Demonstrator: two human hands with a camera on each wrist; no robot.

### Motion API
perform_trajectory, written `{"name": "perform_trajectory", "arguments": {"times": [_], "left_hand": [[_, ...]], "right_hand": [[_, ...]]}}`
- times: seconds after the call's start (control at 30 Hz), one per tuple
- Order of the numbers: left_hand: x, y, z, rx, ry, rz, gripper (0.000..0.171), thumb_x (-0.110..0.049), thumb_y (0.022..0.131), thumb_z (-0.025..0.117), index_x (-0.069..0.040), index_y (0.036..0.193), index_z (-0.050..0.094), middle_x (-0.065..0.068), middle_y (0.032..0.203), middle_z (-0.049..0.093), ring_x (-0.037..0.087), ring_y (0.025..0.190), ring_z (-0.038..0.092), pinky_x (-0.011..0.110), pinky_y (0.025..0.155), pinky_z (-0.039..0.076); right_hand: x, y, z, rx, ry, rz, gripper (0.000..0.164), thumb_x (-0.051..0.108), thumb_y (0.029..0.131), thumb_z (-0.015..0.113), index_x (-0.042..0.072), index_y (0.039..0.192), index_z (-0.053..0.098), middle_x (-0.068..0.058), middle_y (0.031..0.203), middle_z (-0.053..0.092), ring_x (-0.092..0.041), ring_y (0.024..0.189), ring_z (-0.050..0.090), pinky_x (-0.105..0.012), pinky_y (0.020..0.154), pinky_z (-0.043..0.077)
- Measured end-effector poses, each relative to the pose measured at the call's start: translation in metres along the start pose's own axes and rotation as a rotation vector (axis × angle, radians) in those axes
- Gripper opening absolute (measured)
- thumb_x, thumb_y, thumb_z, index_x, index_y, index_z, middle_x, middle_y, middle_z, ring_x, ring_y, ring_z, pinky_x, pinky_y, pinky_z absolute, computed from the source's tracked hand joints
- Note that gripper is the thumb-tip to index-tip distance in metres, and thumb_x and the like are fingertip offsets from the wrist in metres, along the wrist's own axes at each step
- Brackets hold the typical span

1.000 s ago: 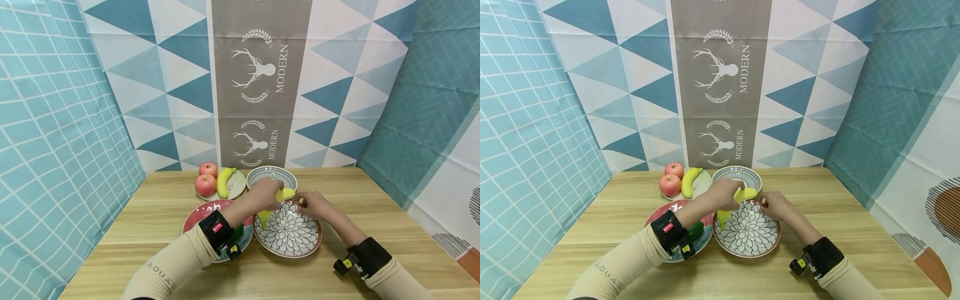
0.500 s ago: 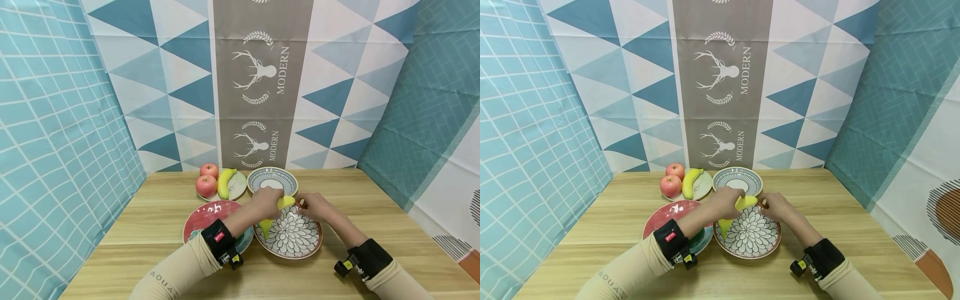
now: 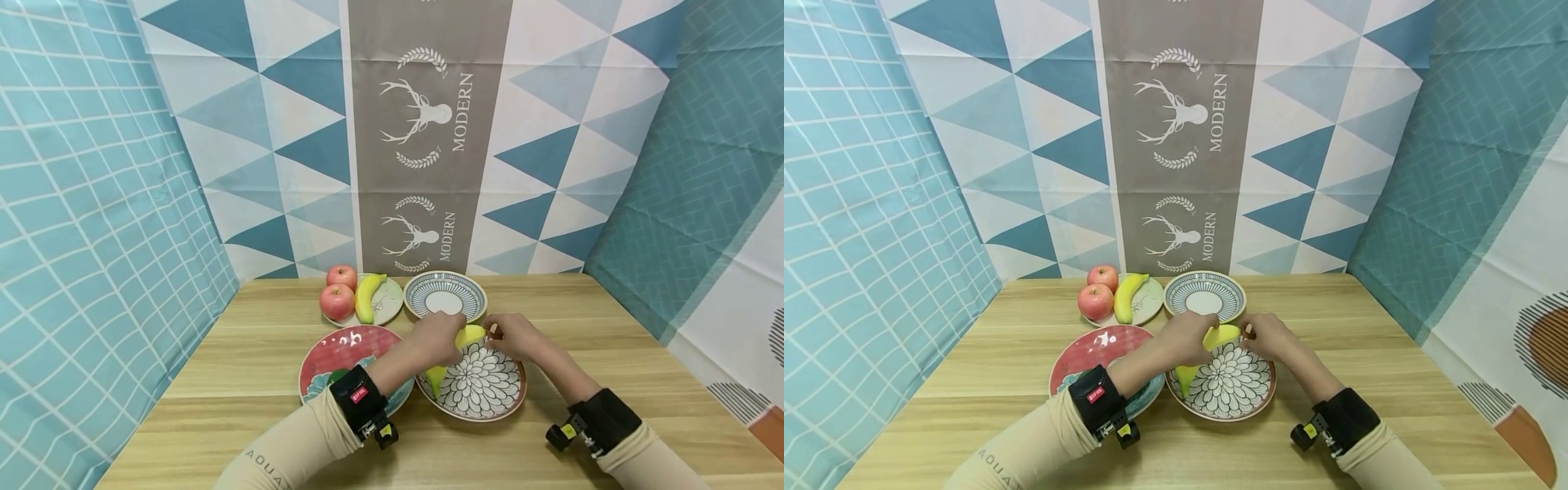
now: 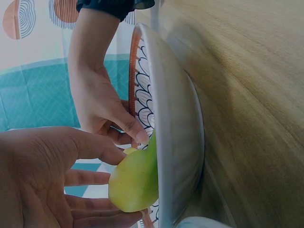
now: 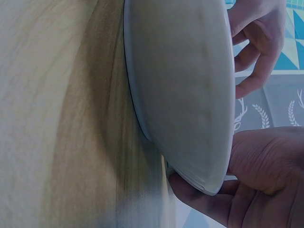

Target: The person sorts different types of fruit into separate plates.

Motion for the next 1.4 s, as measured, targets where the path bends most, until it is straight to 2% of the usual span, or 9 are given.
{"name": "perform_trajectory", "arguments": {"times": [0.23,0.37,0.47,0.7,1.13,1.3,1.4], "left_hand": [[0.000,0.001,0.005,0.022,-0.025,-0.016,0.051,-0.026,0.081,0.089,-0.015,0.125,0.065,0.001,0.098,0.068,0.015,0.080,0.060,0.028,0.066,0.051],[0.001,0.001,0.007,0.036,-0.025,-0.023,0.052,-0.027,0.083,0.088,-0.015,0.126,0.064,0.001,0.099,0.068,0.015,0.081,0.059,0.028,0.066,0.050],[0.002,0.001,0.009,0.041,-0.011,-0.026,0.051,-0.027,0.083,0.087,-0.014,0.127,0.065,0.001,0.099,0.068,0.015,0.082,0.058,0.028,0.067,0.050],[0.003,0.002,0.014,0.035,0.035,-0.010,0.041,-0.029,0.083,0.088,-0.014,0.116,0.069,-0.001,0.089,0.064,0.015,0.077,0.057,0.029,0.064,0.048],[0.001,0.001,0.014,0.035,0.021,-0.020,0.048,-0.026,0.080,0.090,-0.013,0.122,0.070,0.001,0.095,0.068,0.016,0.080,0.059,0.029,0.067,0.051],[0.001,0.002,0.013,0.039,0.028,-0.016,0.045,-0.025,0.081,0.089,-0.013,0.121,0.070,0.000,0.093,0.067,0.016,0.079,0.059,0.029,0.064,0.050],[0.001,0.002,0.009,0.028,0.054,-0.013,0.038,-0.027,0.083,0.087,-0.014,0.115,0.071,0.000,0.091,0.067,0.015,0.078,0.060,0.029,0.063,0.051]], "right_hand": [[0.000,0.000,-0.001,0.002,0.014,-0.005,0.019,0.009,0.093,0.082,0.004,0.108,0.071,-0.001,0.082,0.067,-0.015,0.074,0.062,-0.031,0.064,0.054],[-0.001,0.000,0.000,0.004,0.015,-0.002,0.018,0.009,0.093,0.081,0.005,0.107,0.071,-0.001,0.082,0.066,-0.015,0.074,0.061,-0.031,0.063,0.053],[-0.001,0.000,0.001,0.002,0.015,-0.002,0.017,0.009,0.093,0.081,0.006,0.106,0.071,-0.001,0.082,0.066,-0.015,0.074,0.061,-0.031,0.063,0.053],[0.000,0.000,0.003,-0.003,0.012,-0.001,0.018,0.009,0.092,0.082,0.006,0.105,0.070,-0.001,0.081,0.066,-0.015,0.074,0.061,-0.031,0.063,0.053],[0.000,-0.002,0.002,-0.006,0.017,0.010,0.019,0.008,0.092,0.081,0.006,0.108,0.071,-0.001,0.081,0.066,-0.015,0.074,0.061,-0.032,0.064,0.053],[0.000,-0.002,0.002,-0.009,0.017,0.015,0.018,0.007,0.092,0.081,0.006,0.108,0.071,0.000,0.080,0.066,-0.015,0.073,0.061,-0.033,0.064,0.053],[0.000,-0.002,0.001,-0.011,0.016,0.004,0.017,0.005,0.092,0.080,0.006,0.106,0.071,0.000,0.079,0.065,-0.015,0.072,0.060,-0.033,0.064,0.053]]}}
Point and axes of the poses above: each hand's wrist, its own y-axis towards the middle knuckle, its own z-axis out of the palm, x = y × z, the point moved 4 cm from there along y, towards the middle knuckle
